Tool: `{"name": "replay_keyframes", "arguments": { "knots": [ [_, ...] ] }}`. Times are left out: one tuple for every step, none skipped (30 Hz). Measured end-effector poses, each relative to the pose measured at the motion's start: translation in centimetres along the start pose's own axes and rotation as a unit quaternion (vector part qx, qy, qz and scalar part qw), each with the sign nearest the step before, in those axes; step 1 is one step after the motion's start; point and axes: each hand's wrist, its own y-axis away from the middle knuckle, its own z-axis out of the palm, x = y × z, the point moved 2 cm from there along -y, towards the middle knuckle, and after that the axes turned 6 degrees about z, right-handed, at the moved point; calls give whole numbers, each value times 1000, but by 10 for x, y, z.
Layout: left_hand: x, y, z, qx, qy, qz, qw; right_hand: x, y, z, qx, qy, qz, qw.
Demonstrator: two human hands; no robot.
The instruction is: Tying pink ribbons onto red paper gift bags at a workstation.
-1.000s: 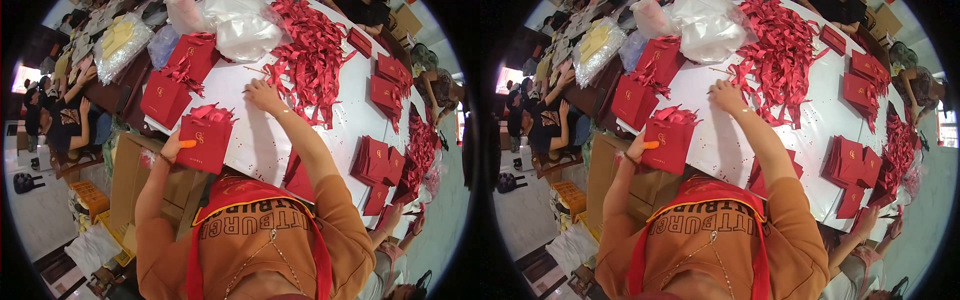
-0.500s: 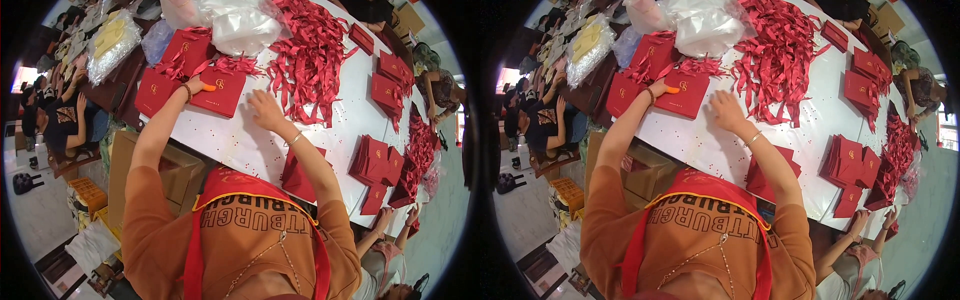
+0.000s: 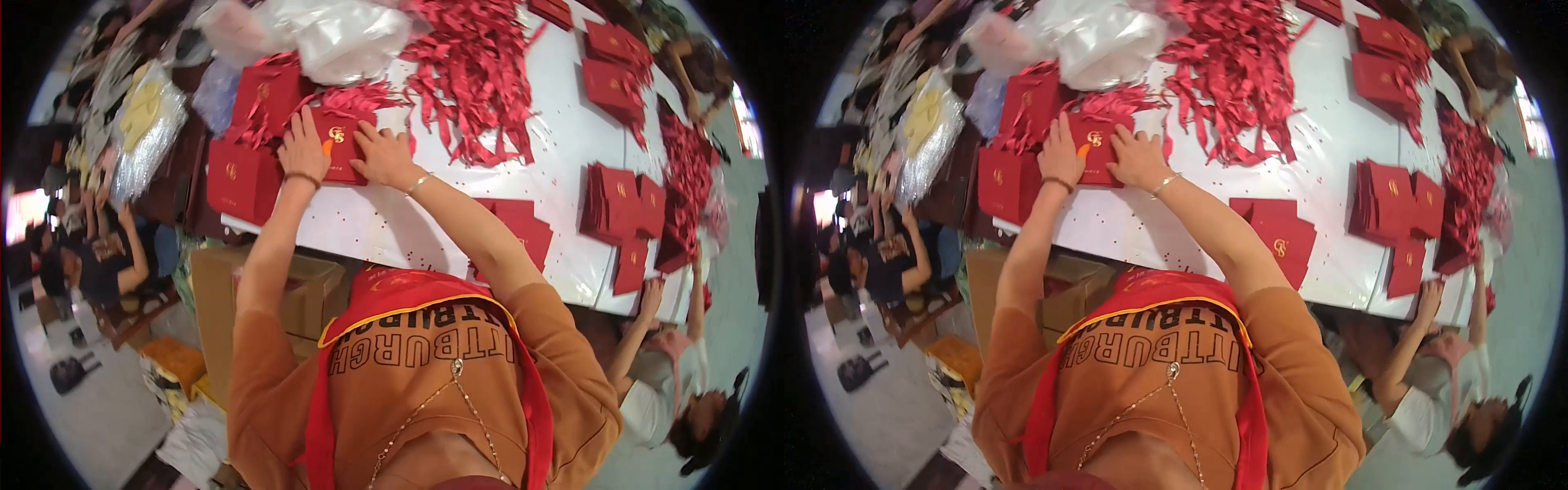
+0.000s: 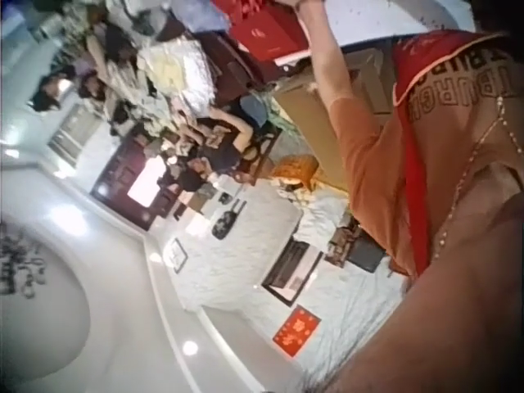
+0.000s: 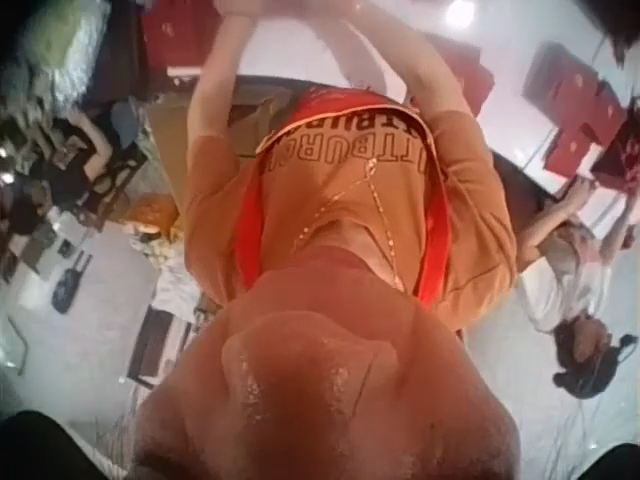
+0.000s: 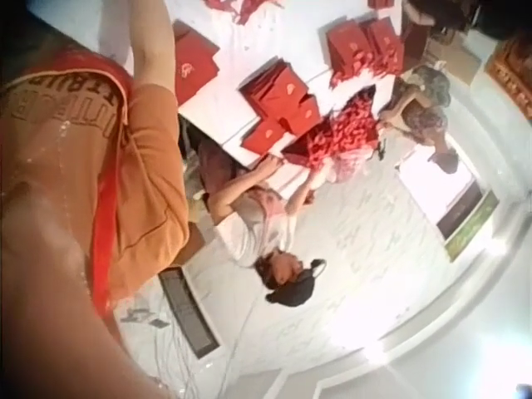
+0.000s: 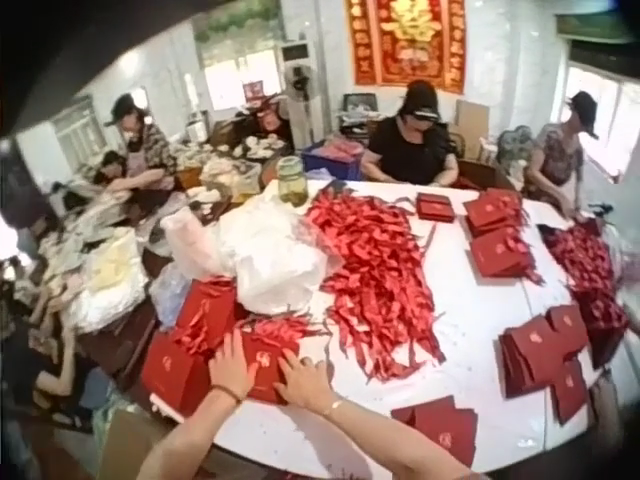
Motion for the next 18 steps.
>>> {"name": "replay_keyframes", "arguments": {
  "knots": [
    [11, 6, -4, 103, -35, 79, 991, -2, -1, 1, -3, -10, 12, 1000],
    [25, 10, -6, 205, -63, 157, 964, -2, 0, 1, -5, -11, 15, 1000],
    [28, 5, 0, 202, -59, 176, 962, -5, 1, 0, -7, -13, 14, 1000],
    [24, -4, 14, 143, -61, 175, 972, -6, -1, 2, -1, -15, 33, 999],
    [23, -12, 30, 82, -65, 173, 979, -4, -4, 5, 7, -7, 21, 1000],
    [23, -17, 43, 72, -26, 109, 991, 0, -2, 4, 13, 1, 8, 1000],
    [22, -17, 53, 67, -26, 126, 989, 11, 2, 2, 18, -2, 26, 1000],
    [19, -17, 62, 119, -39, 150, 981, 19, 6, -6, 16, 3, -11, 1000],
    [17, -11, 64, 170, -51, 164, 970, 21, 16, -18, 9, 8, -56, 998],
    [16, -9, 67, 180, -47, 180, 966, 38, 34, -34, 0, -111, -38, 993],
    [15, -12, 63, 180, -48, 183, 965, 60, 50, -44, 17, -218, -48, 975],
    [11, -11, 61, 155, -43, 172, 972, 81, 76, -55, 87, -317, -73, 942],
    [9, -10, 59, 128, -39, 162, 978, 101, 100, -69, 69, -395, -1, 916],
    [12, -10, 52, 137, -47, 169, 975, 128, 123, -78, 75, -419, 47, 904],
    [23, -10, 39, 135, -48, 171, 975, 149, 151, -91, 123, -398, 97, 904],
    [37, -8, 21, 130, -75, 151, 977, 175, 179, -94, 173, -353, 148, 908],
    [49, -5, 9, 125, -103, 129, 978, 202, 206, -89, 216, -316, 188, 905],
    [60, 0, 2, 244, -135, 167, 946, 216, 232, -93, 236, -260, 218, 911]
  ]
}}
